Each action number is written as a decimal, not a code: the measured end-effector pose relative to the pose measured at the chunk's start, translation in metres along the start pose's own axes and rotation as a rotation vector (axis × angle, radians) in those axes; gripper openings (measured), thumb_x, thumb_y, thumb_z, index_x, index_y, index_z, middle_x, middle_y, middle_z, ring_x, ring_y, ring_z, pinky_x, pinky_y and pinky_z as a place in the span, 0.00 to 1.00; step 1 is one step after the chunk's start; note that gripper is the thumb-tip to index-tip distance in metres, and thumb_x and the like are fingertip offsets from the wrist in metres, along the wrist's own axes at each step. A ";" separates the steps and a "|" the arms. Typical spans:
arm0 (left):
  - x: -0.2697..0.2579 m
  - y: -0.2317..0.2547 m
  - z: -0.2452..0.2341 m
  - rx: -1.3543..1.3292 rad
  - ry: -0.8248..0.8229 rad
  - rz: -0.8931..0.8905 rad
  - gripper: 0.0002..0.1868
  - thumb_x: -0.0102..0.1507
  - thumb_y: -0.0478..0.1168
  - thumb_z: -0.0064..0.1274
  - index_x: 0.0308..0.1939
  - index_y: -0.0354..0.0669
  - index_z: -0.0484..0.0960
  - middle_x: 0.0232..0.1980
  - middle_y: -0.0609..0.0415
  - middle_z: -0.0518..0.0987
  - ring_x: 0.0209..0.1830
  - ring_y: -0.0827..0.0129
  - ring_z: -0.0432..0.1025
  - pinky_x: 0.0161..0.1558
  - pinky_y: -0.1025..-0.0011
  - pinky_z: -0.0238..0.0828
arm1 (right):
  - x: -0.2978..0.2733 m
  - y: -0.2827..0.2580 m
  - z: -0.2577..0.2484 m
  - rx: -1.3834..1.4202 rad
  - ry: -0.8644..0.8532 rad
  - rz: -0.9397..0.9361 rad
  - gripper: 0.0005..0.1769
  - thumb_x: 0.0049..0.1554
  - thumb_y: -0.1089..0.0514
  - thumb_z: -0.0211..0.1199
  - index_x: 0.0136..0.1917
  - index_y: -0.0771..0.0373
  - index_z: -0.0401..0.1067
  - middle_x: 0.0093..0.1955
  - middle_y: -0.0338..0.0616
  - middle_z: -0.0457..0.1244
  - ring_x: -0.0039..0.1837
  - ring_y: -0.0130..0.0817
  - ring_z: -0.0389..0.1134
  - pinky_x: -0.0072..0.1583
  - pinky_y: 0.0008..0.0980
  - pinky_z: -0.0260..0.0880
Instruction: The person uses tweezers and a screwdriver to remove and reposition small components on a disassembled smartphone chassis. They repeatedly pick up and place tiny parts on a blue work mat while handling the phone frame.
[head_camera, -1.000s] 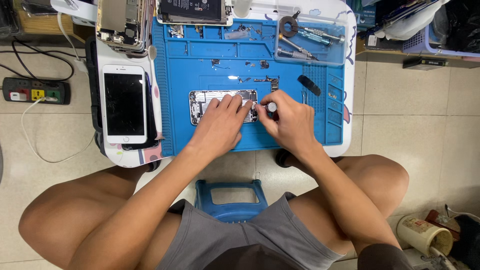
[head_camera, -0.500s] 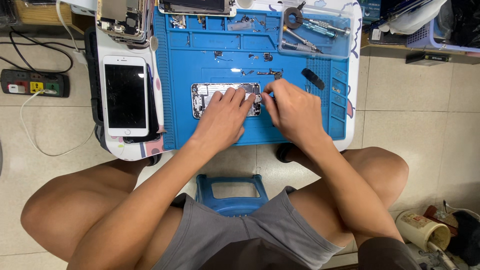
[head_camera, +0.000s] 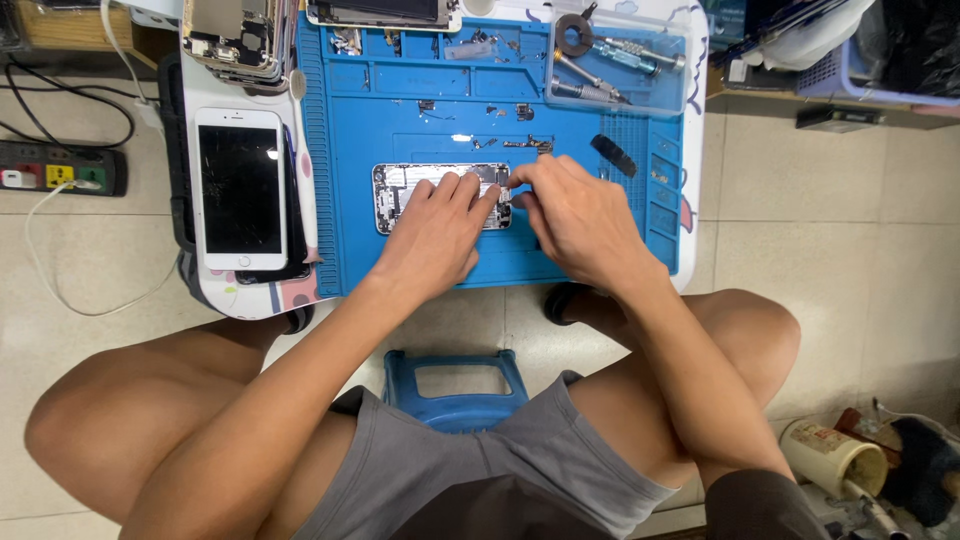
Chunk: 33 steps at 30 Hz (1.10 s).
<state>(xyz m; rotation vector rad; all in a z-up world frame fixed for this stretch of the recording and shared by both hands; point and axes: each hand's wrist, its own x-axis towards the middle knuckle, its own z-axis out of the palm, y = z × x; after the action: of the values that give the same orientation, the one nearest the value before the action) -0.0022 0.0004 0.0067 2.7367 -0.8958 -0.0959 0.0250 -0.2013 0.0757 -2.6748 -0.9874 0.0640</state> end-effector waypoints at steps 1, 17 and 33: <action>0.000 0.000 0.000 0.004 0.013 -0.005 0.35 0.55 0.37 0.59 0.68 0.39 0.78 0.49 0.49 0.71 0.46 0.63 0.64 0.45 0.64 0.64 | 0.000 0.000 0.000 -0.009 0.004 -0.010 0.08 0.65 0.65 0.58 0.58 0.61 0.72 0.39 0.40 0.63 0.42 0.39 0.68 0.39 0.33 0.69; 0.001 0.001 -0.006 0.008 0.009 -0.007 0.34 0.55 0.38 0.60 0.68 0.39 0.78 0.51 0.49 0.73 0.46 0.63 0.65 0.44 0.65 0.63 | 0.000 0.013 0.017 -0.070 0.105 0.018 0.08 0.67 0.56 0.56 0.58 0.55 0.72 0.34 0.35 0.60 0.41 0.35 0.65 0.39 0.30 0.68; 0.003 0.000 0.004 0.025 0.014 0.000 0.36 0.54 0.38 0.60 0.69 0.38 0.77 0.50 0.49 0.72 0.47 0.62 0.65 0.44 0.64 0.62 | -0.004 0.020 0.022 -0.109 0.105 -0.023 0.10 0.63 0.56 0.55 0.57 0.53 0.71 0.37 0.35 0.58 0.43 0.35 0.64 0.40 0.30 0.68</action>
<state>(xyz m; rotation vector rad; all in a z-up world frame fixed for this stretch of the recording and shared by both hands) -0.0005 -0.0025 0.0033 2.7570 -0.8992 -0.0653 0.0312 -0.2129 0.0488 -2.7317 -1.0150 -0.1380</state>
